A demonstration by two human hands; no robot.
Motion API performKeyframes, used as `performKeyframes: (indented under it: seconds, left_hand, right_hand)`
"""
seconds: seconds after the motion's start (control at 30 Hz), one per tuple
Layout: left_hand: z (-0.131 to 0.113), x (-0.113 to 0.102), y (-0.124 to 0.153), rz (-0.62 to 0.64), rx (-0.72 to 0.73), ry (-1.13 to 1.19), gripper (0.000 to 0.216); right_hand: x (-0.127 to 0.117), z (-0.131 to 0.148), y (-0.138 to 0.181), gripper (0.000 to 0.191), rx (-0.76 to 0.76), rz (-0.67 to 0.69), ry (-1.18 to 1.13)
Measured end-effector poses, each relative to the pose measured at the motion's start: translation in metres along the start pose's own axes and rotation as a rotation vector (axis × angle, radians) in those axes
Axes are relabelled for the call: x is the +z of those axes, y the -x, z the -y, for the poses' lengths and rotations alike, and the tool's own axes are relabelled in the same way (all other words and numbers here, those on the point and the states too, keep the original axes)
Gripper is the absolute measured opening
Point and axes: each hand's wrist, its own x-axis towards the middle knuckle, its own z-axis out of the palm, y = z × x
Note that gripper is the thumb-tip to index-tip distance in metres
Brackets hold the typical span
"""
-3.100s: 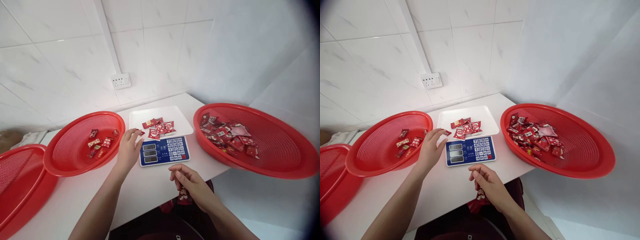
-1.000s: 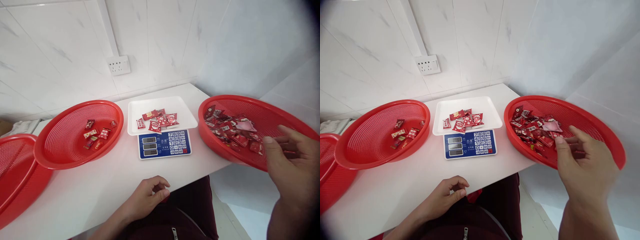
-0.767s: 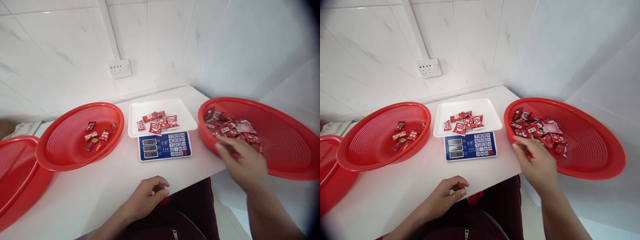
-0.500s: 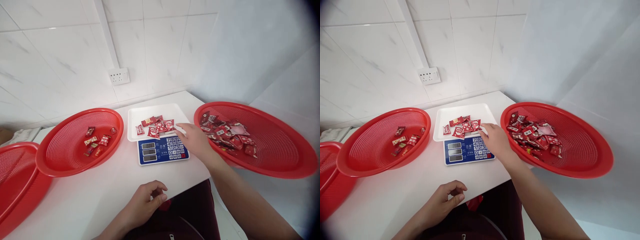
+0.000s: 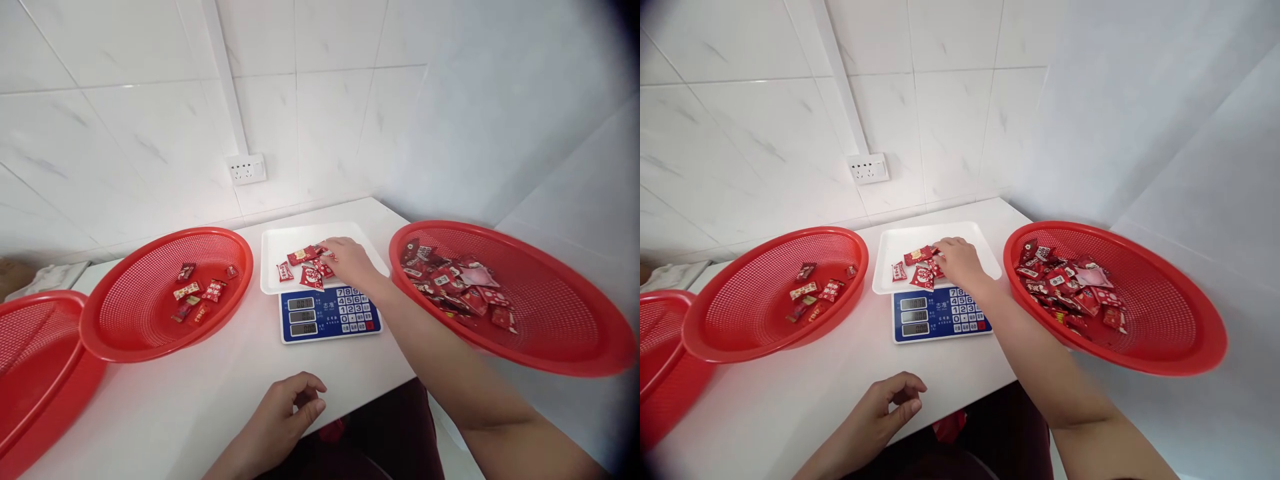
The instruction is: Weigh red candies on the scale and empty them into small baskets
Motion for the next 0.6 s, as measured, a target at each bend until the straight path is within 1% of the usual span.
performKeyframes:
  seconds: [0.07, 0.17, 0.27, 0.37, 0.47, 0.6]
  left_hand:
    - [-0.001, 0.001, -0.001, 0.0, 0.004, -0.001, 0.024]
    - [0.001, 0.002, 0.0, -0.014, 0.011, -0.001, 0.023]
    - [0.007, 0.0, 0.003, -0.043, 0.013, -0.001, 0.023]
    - [0.013, -0.002, 0.005, -0.062, -0.01, -0.012, 0.023]
    - [0.015, -0.002, 0.005, -0.071, -0.026, -0.019, 0.023]
    - [0.011, 0.001, 0.003, -0.06, 0.001, -0.012, 0.023]
  right_hand:
    - [0.004, 0.004, -0.011, 0.032, -0.035, 0.059, 0.022]
    - [0.008, 0.004, -0.024, 0.029, -0.008, 0.147, 0.07]
    - [0.007, -0.006, -0.031, 0.031, 0.057, 0.155, 0.084]
    - [0.004, -0.013, -0.031, 0.033, 0.064, 0.139, 0.074]
    - [0.006, -0.008, -0.028, 0.03, 0.002, 0.132, 0.048]
    - [0.016, 0.009, -0.028, 0.027, -0.134, 0.172, 0.031]
